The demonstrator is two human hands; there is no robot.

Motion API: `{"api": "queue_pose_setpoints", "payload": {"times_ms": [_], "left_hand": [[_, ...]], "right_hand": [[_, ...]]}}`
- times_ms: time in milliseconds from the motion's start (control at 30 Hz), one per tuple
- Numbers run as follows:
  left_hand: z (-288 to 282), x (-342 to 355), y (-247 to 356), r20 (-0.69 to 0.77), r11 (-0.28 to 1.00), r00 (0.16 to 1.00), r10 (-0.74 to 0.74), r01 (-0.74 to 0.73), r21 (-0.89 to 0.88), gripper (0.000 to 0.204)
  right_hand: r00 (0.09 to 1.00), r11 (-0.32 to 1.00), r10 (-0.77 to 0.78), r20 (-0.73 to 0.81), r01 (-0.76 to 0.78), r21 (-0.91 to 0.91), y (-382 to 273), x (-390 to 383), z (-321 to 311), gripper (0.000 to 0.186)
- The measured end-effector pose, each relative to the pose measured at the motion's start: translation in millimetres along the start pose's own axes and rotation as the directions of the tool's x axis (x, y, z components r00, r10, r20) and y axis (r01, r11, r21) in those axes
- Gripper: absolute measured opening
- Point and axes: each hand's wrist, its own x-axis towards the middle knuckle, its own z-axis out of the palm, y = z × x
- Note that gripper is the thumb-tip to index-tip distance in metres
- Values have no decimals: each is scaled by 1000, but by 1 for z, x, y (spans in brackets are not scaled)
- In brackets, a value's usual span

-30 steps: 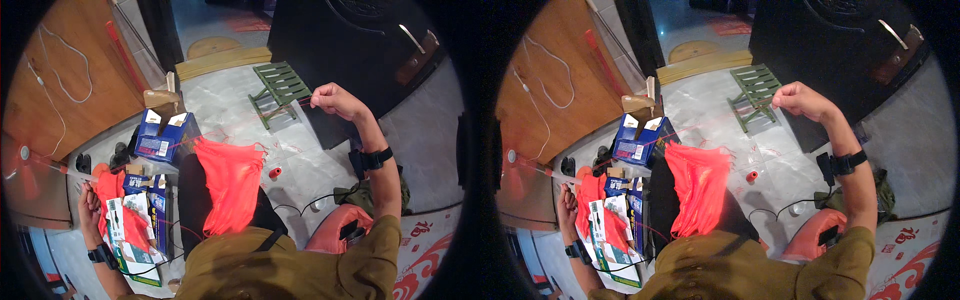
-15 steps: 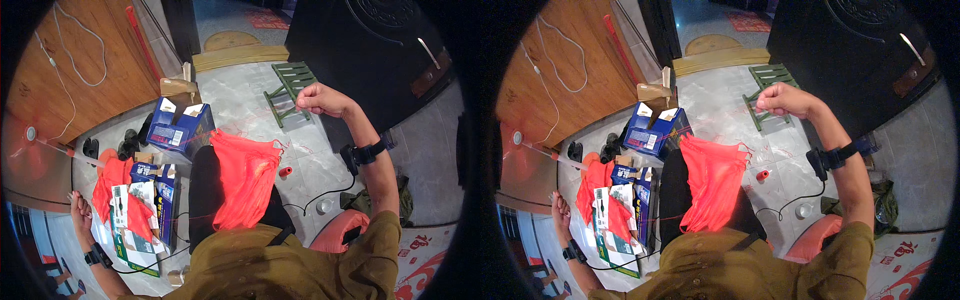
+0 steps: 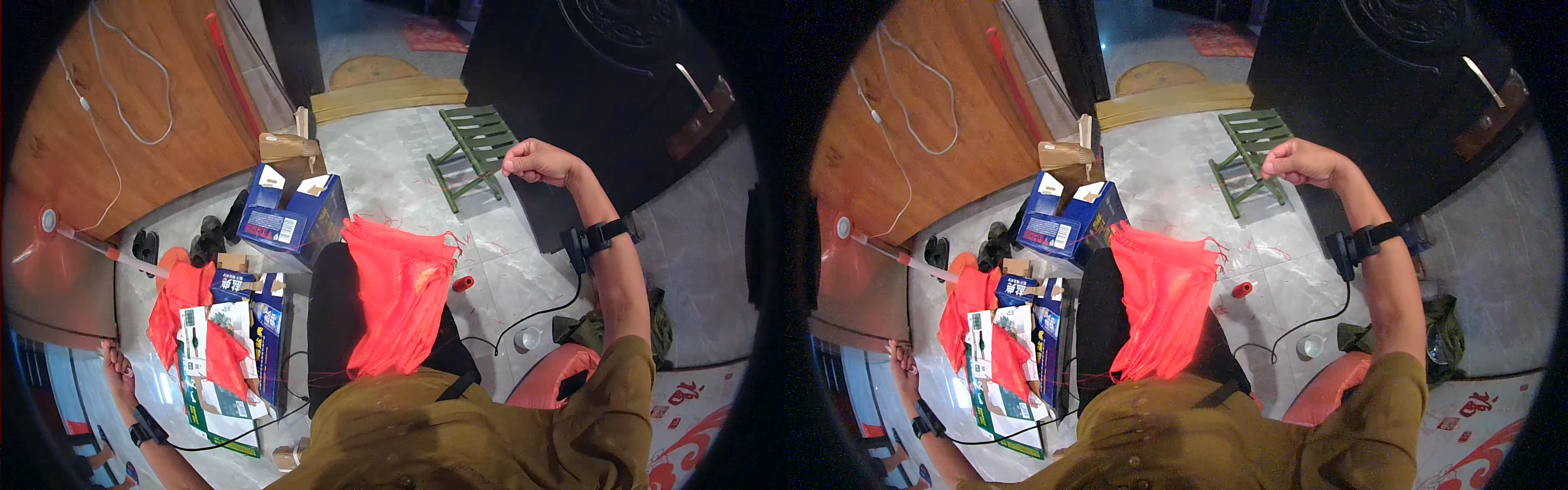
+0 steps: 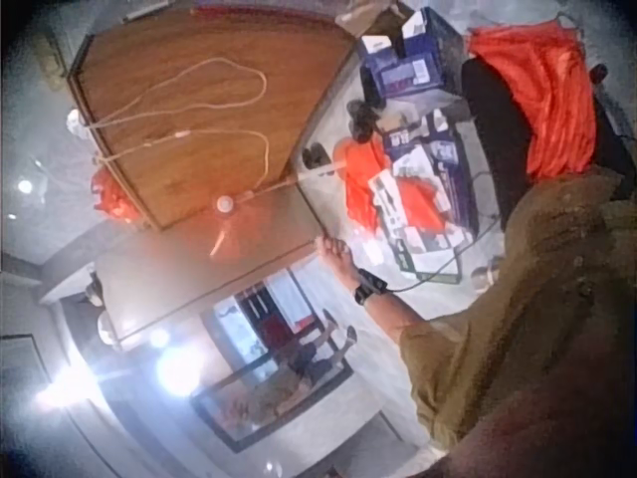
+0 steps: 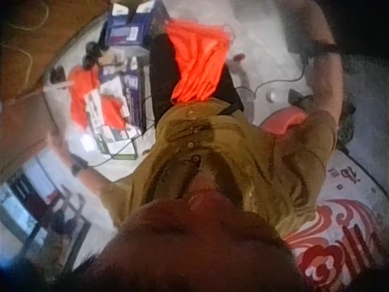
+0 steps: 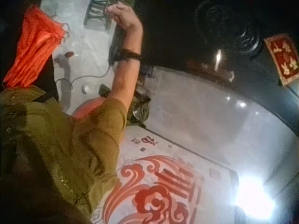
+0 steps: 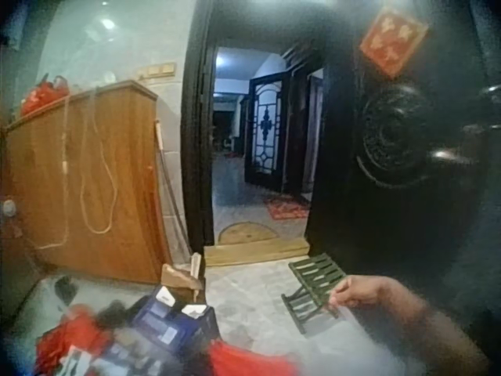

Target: Stitching a red fabric bag using a needle, red thread, and small pliers.

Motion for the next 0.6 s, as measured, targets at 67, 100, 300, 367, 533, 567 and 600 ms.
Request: {"api": "queue_pose_setpoints", "payload": {"times_ms": [67, 100, 300, 367, 533, 567, 600], "left_hand": [[-7, 0, 4, -22, 1000, 1000, -17, 17, 20, 15], [-18, 1, 10, -51, 1000, 999, -19, 19, -15, 15], [-27, -6, 15, -102, 996, 993, -67, 72, 50, 17], [-14, -15, 8, -171, 985, 981, -86, 110, 134, 20], [-27, -11, -13, -338, 353, 936, -104, 352, 867, 28], [-46, -2, -16, -239, 329, 971, -2, 226, 917, 31], [-161, -3, 18, -287, 320, 957, 51, 256, 912, 31]], "right_hand": [[1000, 1000, 12, -19, -13, -12, 5, -1, -5, 15], [999, 999, 22, -38, -23, -30, 7, 0, -7, 15], [993, 999, 4, -115, -10, -52, 8, 2, -5, 14], [990, 998, -29, -139, 21, -56, 5, 4, -3, 14], [983, 968, -66, -174, 21, -250, -15, 3, 10, 11], [983, 967, -66, -173, 20, -254, -24, 1, 17, 11], [987, 948, -117, -108, 79, -309, -37, 11, 28, 10]]}}
